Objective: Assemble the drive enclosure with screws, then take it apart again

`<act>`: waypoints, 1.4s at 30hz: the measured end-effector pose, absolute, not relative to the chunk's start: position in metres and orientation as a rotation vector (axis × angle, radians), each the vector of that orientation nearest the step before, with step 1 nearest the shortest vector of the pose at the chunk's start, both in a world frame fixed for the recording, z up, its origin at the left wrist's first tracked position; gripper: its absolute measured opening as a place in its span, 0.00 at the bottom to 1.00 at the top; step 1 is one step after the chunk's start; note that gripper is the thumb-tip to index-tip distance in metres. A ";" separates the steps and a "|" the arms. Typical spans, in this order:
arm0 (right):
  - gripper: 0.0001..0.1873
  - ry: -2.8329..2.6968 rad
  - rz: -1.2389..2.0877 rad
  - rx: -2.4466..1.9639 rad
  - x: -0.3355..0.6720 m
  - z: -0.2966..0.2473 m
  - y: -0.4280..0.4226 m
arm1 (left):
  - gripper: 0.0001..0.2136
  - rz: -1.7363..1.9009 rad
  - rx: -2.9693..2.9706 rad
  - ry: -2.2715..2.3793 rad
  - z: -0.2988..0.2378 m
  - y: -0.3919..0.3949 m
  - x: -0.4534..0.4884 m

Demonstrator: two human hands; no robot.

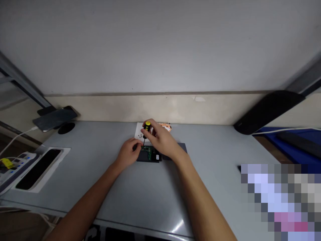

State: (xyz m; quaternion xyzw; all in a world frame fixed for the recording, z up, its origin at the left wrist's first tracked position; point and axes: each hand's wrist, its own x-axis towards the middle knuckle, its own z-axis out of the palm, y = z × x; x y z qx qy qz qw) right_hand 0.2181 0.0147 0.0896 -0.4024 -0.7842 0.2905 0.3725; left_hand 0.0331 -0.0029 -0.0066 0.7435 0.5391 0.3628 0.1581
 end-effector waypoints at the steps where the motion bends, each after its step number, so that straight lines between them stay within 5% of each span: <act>1: 0.11 -2.037 0.766 -1.040 0.221 0.094 0.014 | 0.10 1.039 2.126 1.540 -0.007 -0.003 0.033; 9: 0.04 -1.912 0.823 -1.006 0.213 0.094 0.015 | 0.10 1.031 2.125 1.537 -0.003 -0.004 0.035; 16: 0.05 -1.391 1.239 -0.662 0.183 0.059 0.021 | 0.10 1.043 2.112 1.546 -0.007 -0.003 0.034; 22: 0.01 -1.351 1.054 -0.739 0.177 0.057 0.023 | 0.10 1.048 2.076 1.542 -0.008 -0.003 0.034; 35: 0.31 -1.290 1.277 -0.776 0.186 0.064 0.022 | 0.10 1.063 2.060 1.532 -0.006 -0.003 0.034; 42: 0.15 -1.276 1.312 -0.729 0.193 0.062 0.023 | 0.11 1.048 2.046 1.554 -0.003 -0.003 0.034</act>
